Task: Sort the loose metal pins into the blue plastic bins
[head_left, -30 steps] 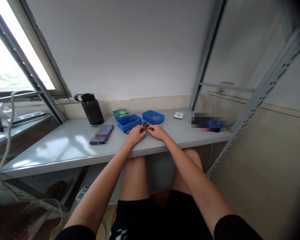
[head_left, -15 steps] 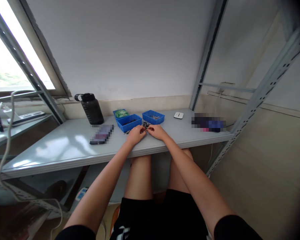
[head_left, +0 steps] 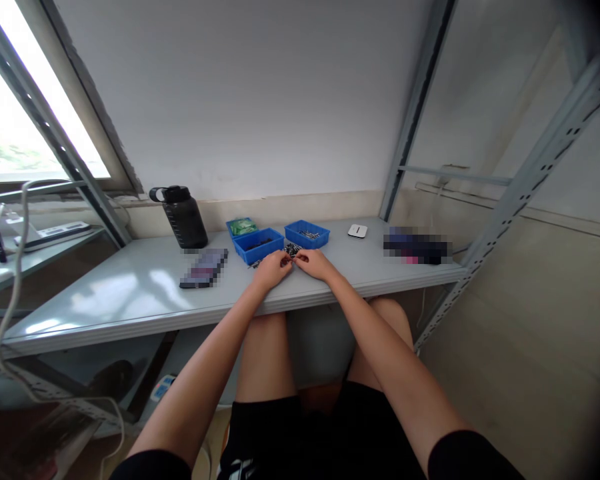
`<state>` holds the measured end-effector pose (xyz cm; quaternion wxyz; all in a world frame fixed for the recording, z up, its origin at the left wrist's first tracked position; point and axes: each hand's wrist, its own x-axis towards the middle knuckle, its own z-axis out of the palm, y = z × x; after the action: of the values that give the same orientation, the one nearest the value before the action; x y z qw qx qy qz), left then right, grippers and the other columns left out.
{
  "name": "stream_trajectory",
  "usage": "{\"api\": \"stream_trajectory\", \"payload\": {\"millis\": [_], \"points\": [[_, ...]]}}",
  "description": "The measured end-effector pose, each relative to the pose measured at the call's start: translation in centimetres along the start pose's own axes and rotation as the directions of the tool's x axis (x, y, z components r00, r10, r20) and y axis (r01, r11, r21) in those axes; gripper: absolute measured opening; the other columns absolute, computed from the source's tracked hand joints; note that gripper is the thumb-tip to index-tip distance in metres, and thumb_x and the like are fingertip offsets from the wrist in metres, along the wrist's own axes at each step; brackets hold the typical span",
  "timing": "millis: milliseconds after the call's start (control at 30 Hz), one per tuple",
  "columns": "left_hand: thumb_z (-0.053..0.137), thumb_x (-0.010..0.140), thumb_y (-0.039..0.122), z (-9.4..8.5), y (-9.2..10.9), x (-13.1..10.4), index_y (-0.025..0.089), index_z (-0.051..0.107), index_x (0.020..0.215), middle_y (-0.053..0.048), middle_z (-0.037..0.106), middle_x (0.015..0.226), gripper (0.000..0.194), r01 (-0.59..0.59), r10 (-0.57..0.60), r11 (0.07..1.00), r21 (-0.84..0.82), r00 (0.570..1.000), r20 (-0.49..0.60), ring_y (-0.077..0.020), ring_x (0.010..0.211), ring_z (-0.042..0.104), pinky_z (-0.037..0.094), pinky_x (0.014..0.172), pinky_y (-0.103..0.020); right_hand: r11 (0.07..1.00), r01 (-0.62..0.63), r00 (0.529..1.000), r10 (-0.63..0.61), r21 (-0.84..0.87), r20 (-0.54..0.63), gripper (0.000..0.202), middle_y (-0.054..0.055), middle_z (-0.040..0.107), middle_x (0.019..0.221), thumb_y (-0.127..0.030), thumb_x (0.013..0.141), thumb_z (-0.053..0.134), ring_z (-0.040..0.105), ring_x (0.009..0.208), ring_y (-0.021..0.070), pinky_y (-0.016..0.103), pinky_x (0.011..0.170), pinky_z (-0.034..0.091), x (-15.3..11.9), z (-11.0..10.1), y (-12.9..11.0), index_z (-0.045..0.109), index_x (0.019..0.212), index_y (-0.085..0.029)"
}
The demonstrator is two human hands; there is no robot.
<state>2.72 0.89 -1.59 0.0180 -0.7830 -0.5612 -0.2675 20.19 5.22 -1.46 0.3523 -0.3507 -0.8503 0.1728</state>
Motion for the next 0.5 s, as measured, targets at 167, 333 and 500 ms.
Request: {"api": "stream_trajectory", "payload": {"millis": [167, 333, 500], "points": [[0.055, 0.092, 0.032, -0.01, 0.06, -0.06, 0.014, 0.061, 0.105, -0.007, 0.064, 0.104, 0.023, 0.003, -0.003, 1.000, 0.000, 1.000, -0.003, -0.0180, 0.090, 0.062, 0.053, 0.079, -0.038, 1.000, 0.000, 1.000, 0.000, -0.001, 0.004, 0.017, 0.003, 0.071, 0.080, -0.025, 0.083, 0.055, 0.060, 0.074, 0.0155, 0.024, 0.067, 0.041, -0.02, -0.04, 0.01, 0.070, 0.082, -0.019], [0.055, 0.092, 0.032, 0.09, -0.06, -0.04, 0.014, 0.061, 0.105, -0.007, 0.063, 0.104, 0.023, 0.003, -0.003, 1.000, -0.007, 1.000, -0.010, -0.0178, 0.089, 0.062, 0.053, 0.079, -0.038, 1.000, -0.007, 1.000, 0.007, -0.002, 0.010, 0.016, 0.003, 0.071, 0.081, -0.025, 0.083, 0.055, 0.060, 0.073, 0.0153, 0.024, 0.068, 0.041, -0.07, -0.14, -0.14, 0.070, 0.083, -0.019], [0.055, 0.092, 0.033, 0.12, -0.12, -0.01, 0.014, 0.061, 0.104, -0.006, 0.064, 0.102, 0.023, 0.001, -0.002, 1.000, -0.022, 1.000, -0.024, -0.0176, 0.089, 0.062, 0.053, 0.079, -0.038, 1.000, -0.011, 1.000, 0.011, 0.001, 0.016, 0.016, 0.003, 0.071, 0.081, -0.025, 0.083, 0.055, 0.060, 0.073, 0.0153, 0.024, 0.068, 0.041, -0.07, -0.17, -0.26, 0.070, 0.083, -0.018]]}}
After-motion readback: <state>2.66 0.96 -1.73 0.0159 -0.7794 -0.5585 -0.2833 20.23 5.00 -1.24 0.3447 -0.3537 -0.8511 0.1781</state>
